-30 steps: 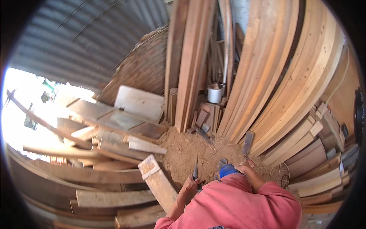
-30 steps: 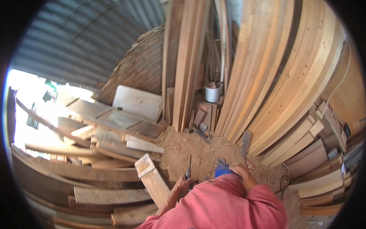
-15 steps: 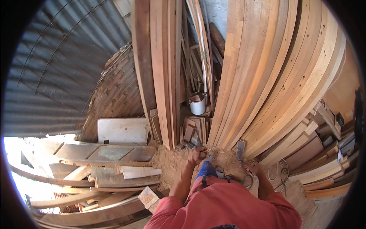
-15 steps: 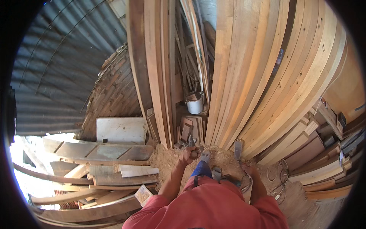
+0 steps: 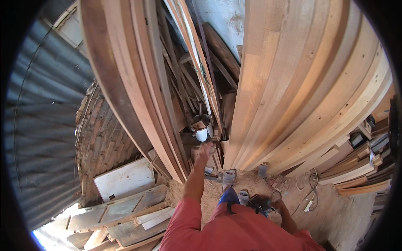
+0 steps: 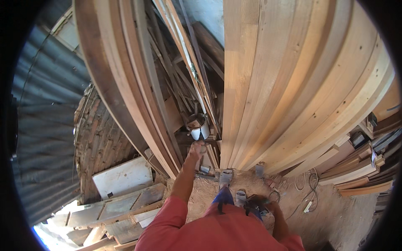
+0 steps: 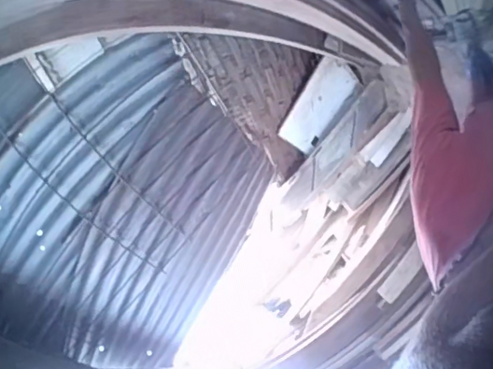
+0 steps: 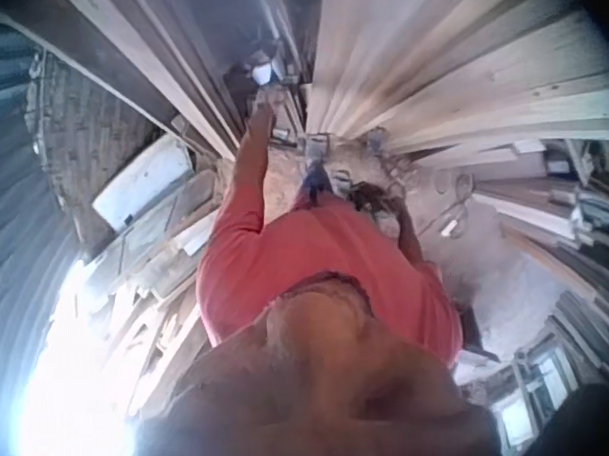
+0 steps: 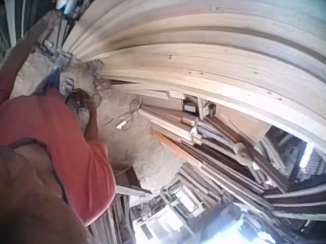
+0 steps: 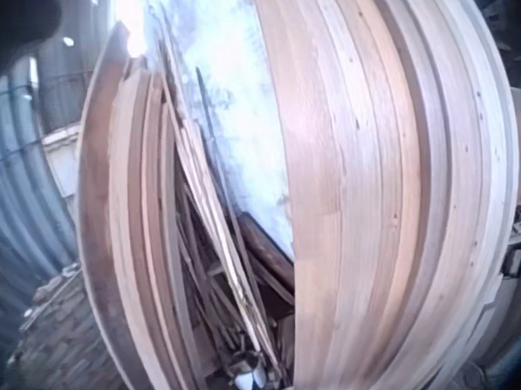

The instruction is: The person picks up several thin wood strips from a large stack of lumber by hand and inspects them before setting them down on a wooden workbench.

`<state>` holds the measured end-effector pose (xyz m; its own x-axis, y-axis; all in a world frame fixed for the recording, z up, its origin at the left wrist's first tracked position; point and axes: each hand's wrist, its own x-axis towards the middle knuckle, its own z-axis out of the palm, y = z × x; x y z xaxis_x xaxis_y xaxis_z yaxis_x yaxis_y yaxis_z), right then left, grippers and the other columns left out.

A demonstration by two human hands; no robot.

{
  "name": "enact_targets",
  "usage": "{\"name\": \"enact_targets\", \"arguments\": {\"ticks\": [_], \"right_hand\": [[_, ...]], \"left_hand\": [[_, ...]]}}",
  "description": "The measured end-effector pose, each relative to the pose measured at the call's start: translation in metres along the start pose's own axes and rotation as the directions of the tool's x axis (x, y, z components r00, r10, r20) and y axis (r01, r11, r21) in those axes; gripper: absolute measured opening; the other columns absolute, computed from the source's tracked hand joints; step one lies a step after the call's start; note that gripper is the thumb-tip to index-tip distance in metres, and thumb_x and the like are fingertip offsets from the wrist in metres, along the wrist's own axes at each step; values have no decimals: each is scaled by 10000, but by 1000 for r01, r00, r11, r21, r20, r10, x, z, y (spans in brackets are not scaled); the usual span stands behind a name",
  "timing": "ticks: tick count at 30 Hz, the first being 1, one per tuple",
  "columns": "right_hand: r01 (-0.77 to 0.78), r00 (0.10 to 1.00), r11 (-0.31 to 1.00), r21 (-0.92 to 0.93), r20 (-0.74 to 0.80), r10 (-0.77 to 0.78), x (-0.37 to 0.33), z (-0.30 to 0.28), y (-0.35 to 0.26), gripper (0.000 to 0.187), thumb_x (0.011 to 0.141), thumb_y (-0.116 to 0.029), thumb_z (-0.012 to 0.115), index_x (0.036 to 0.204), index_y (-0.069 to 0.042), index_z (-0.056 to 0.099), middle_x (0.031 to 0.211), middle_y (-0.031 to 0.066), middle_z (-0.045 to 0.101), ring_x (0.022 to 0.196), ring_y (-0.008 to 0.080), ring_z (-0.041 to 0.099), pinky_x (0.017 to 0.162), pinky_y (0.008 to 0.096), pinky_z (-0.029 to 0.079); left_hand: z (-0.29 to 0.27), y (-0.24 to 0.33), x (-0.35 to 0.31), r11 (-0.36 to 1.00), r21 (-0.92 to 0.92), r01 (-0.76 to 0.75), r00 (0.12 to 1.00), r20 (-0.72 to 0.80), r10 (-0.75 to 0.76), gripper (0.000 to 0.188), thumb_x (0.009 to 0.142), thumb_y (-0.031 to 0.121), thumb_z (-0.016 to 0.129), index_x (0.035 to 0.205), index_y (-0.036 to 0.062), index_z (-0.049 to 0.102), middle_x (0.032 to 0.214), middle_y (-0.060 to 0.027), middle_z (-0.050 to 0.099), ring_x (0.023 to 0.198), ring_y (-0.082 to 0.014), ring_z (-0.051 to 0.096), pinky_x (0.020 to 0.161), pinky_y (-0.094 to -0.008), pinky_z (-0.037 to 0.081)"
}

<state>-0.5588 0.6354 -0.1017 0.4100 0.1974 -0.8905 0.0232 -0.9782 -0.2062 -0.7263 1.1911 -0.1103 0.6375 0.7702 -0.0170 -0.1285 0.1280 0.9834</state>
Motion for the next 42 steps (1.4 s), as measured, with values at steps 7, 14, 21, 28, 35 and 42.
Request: {"name": "enact_targets", "arguments": {"ticks": [7, 14, 21, 28, 35, 42], "right_hand": [[-57, 998, 943, 327, 10, 57, -40, 4, -66, 327, 760, -293, 695, 617, -9, 617, 557, 36, 551, 481, 126, 500, 443, 321, 383], [-94, 995, 953, 290, 52, 82, -33, 23, -102, 339, 760, -313, 703, 722, 18, 643, 616, 48, 574, 547, 127, 526, 493, 332, 405], [-181, 983, 949, 257, 63, 171, -23, 36, -98, 379, 758, -330, 721, 856, 33, 673, 691, 73, 623, 629, 134, 571, 557, 332, 467], [-161, 987, 918, 364, 31, 160, -18, 29, -70, 317, 766, -306, 709, 775, 7, 662, 595, 14, 557, 523, 104, 518, 468, 286, 408], [-116, 992, 882, 457, 3, 129, -33, 60, -71, 314, 791, -272, 649, 625, -8, 608, 545, 21, 527, 506, 110, 493, 467, 314, 379], [2, 998, 905, 426, -55, 23, -38, 97, -66, 293, 789, -295, 655, 741, -6, 648, 625, 57, 589, 564, 118, 502, 520, 318, 426]], "left_hand": [[-26, -19, 125, 667, -405, 626, 691, -109, -715, 122, 831, 190, 648, 917, 163, 566, 818, -65, 613, 688, -213, 604, 550, -343, 479], [-56, -45, 181, 670, -309, 675, 659, -157, -736, 113, 830, 251, 666, 912, 205, 603, 819, 15, 596, 713, -177, 590, 513, -295, 425], [-77, -81, 214, 531, -579, 619, 554, -158, -818, 115, 808, 183, 624, 919, 196, 598, 956, -11, 645, 728, -187, 586, 551, -265, 443], [-88, -139, 234, 698, -512, 501, 739, -167, -653, 276, 888, 348, 596, 1105, 181, 569, 962, -68, 613, 760, -262, 599, 669, -365, 507], [-59, -104, 239, 674, -566, 474, 697, -226, -680, 365, 888, 292, 587, 1221, 159, 519, 985, -79, 615, 746, -246, 589, 623, -367, 475], [-6, -97, 82, 591, 90, 802, 593, -243, -768, 155, 905, 241, 564, 997, 124, 523, 690, -19, 481, 498, -129, 461, 387, -291, 349]]}}
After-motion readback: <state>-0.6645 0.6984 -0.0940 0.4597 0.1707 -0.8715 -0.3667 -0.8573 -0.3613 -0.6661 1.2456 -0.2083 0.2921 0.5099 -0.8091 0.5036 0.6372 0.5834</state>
